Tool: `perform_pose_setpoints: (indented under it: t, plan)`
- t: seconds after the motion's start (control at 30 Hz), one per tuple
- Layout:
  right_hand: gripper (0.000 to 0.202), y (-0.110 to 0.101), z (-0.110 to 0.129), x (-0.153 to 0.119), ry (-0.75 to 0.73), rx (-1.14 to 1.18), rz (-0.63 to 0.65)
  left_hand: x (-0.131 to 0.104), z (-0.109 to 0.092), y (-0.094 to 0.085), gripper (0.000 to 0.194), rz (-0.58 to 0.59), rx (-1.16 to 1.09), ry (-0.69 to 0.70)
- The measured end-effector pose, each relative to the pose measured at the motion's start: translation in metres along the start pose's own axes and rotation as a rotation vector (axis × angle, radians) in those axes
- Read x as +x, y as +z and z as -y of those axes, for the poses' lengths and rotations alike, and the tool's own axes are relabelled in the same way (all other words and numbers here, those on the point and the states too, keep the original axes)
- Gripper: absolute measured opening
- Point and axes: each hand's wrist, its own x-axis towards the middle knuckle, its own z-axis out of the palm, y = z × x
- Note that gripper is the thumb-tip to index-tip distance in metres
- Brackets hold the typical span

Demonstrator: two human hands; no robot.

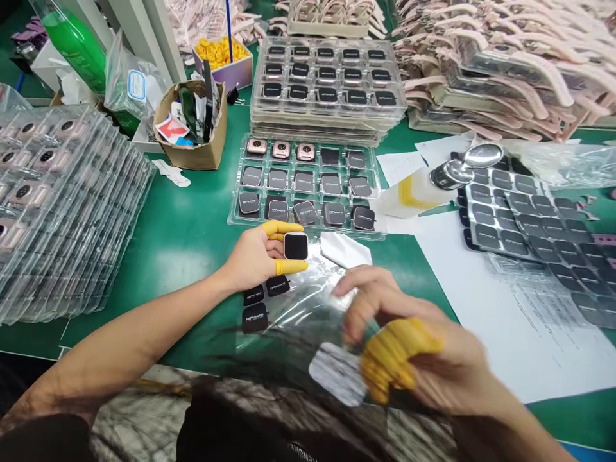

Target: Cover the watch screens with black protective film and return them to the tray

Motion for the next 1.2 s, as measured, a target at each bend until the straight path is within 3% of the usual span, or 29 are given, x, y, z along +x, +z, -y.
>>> perform_pose_setpoints:
  t: [0.07,0.13,0.2,0.3,0.4,0.57,1.2]
  plan:
    - [0.019,-0.008,-0.004,0.011,0.183,0.333,0.034,-0.003,0.001,0.002,0.067,0.001,0.101,-0.005]
    - [0.013,0.001,-0.018,0.021,0.457,0.521,-0.053,-0.006,0.0,0.005,0.065,-0.005,0.199,0.001]
    - [0.03,0.021,-0.037,0.027,0.681,0.597,-0.188,-0.008,-0.002,0.008,0.064,-0.014,0.274,0.011]
    - [0.044,0.05,-0.058,0.027,0.83,0.701,-0.299,-0.009,-0.005,0.01,0.061,0.002,0.362,0.008]
    - [0.045,0.06,-0.063,0.021,0.871,0.748,-0.311,-0.009,-0.006,0.01,0.059,0.03,0.46,0.015]
    - [0.044,0.054,-0.061,0.02,0.921,0.789,-0.263,-0.008,-0.006,0.01,0.058,0.035,0.534,0.023]
    - [0.043,0.056,-0.057,0.026,0.948,0.749,-0.295,-0.005,-0.003,0.012,0.058,0.041,0.463,0.049]
